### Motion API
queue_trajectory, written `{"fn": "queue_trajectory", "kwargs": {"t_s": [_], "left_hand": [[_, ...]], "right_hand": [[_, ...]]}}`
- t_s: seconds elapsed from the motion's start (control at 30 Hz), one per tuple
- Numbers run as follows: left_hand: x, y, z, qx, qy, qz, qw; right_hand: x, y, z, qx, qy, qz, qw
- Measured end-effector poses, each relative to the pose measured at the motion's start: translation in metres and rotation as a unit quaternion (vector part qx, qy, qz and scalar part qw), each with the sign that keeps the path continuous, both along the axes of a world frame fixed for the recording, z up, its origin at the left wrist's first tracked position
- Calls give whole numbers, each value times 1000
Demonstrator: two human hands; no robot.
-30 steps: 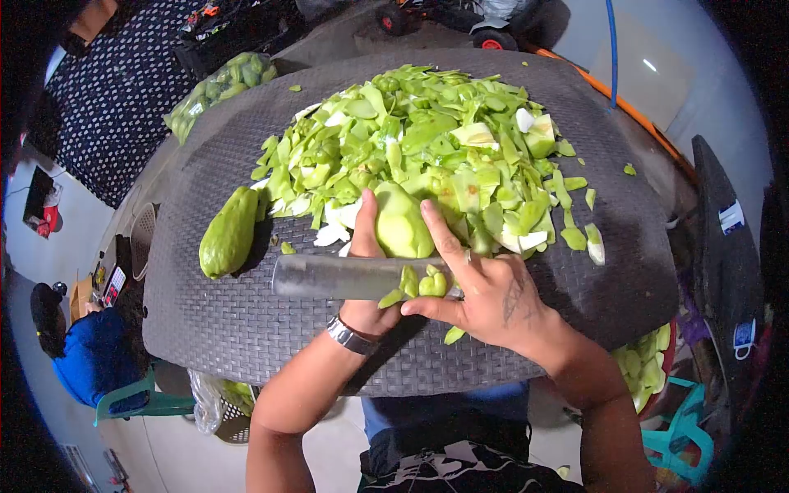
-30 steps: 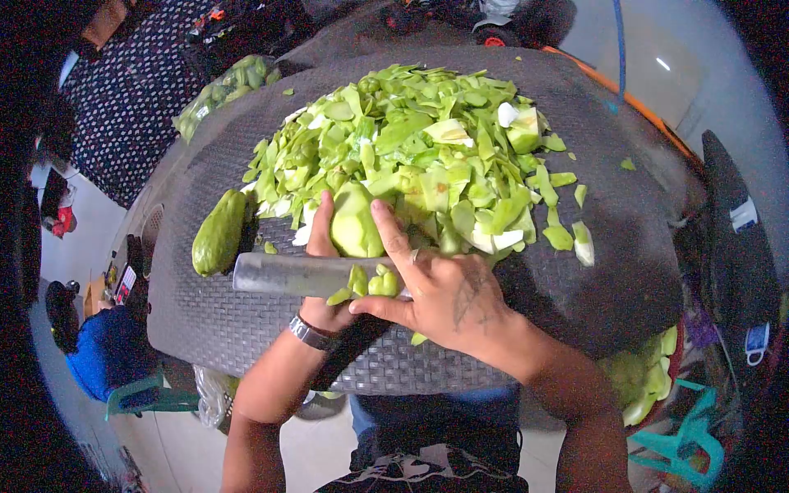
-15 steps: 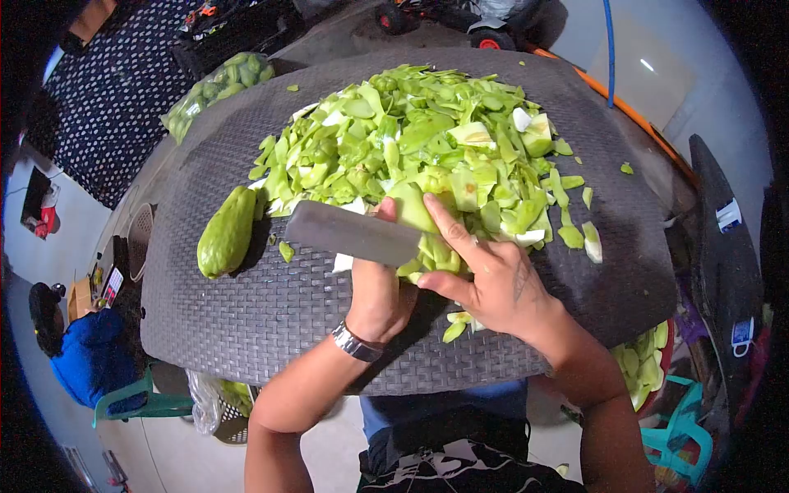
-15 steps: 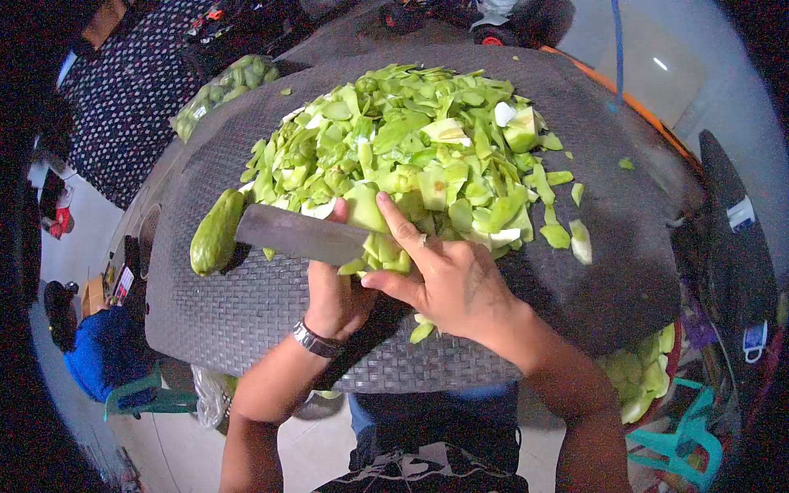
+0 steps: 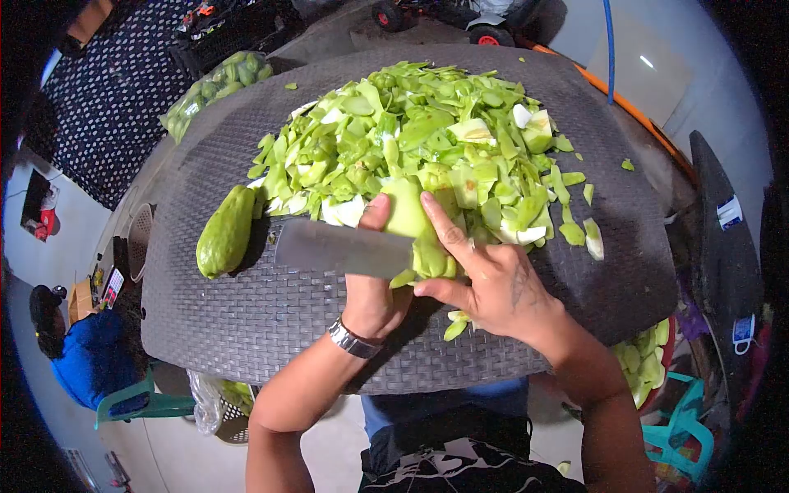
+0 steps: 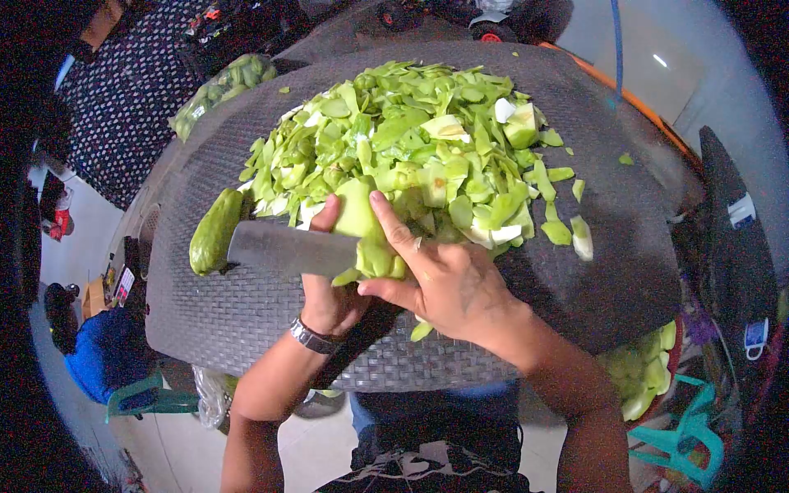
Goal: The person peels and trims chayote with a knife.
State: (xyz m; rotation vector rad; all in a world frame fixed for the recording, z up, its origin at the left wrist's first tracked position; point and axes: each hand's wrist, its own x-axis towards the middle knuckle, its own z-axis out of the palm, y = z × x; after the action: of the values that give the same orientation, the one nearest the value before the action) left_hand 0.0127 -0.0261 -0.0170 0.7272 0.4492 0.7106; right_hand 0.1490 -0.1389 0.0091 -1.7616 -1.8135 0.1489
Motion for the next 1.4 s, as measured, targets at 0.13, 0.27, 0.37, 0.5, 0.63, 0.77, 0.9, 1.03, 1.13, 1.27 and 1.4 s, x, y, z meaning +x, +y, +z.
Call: {"fn": "queue_trajectory", "kwargs": {"t_s": [0.13, 0.27, 0.37, 0.5, 0.63, 0.77, 0.9, 1.03, 1.13, 1.27, 1.4], "left_hand": [[-4, 6, 4, 14, 18, -51, 998], [-5, 9, -1, 10, -6, -46, 999], [-4, 6, 6, -19, -24, -57, 998], [-4, 5, 7, 0, -7, -39, 999], [-1, 2, 11, -15, 8, -26, 1000], [-3, 0, 15, -10, 20, -20, 1000], [-2, -3, -7, 4, 9, -4, 1000], [-1, -1, 4, 77, 42, -10, 996], [-2, 1, 10, 82, 70, -49, 993], [6, -14, 21, 40, 35, -116, 992], [3, -2, 18, -47, -9, -105, 993]], "right_hand": [[5, 0, 1, 16, -5, 14, 1000], [2, 1, -5, 69, -44, 31, 996], [8, 9, -12, 155, -81, 31, 984], [10, 8, -10, 154, -100, 12, 983], [9, 2, -4, 58, 1, 8, 998], [12, 2, -4, 84, 28, 11, 996], [20, 0, 1, 13, 123, -5, 992], [22, 3, -5, 38, 188, 12, 981], [20, 11, -9, 32, 331, -22, 943], [31, 5, 2, -182, 616, -83, 762], [52, 5, -3, -266, 726, -19, 634]]}}
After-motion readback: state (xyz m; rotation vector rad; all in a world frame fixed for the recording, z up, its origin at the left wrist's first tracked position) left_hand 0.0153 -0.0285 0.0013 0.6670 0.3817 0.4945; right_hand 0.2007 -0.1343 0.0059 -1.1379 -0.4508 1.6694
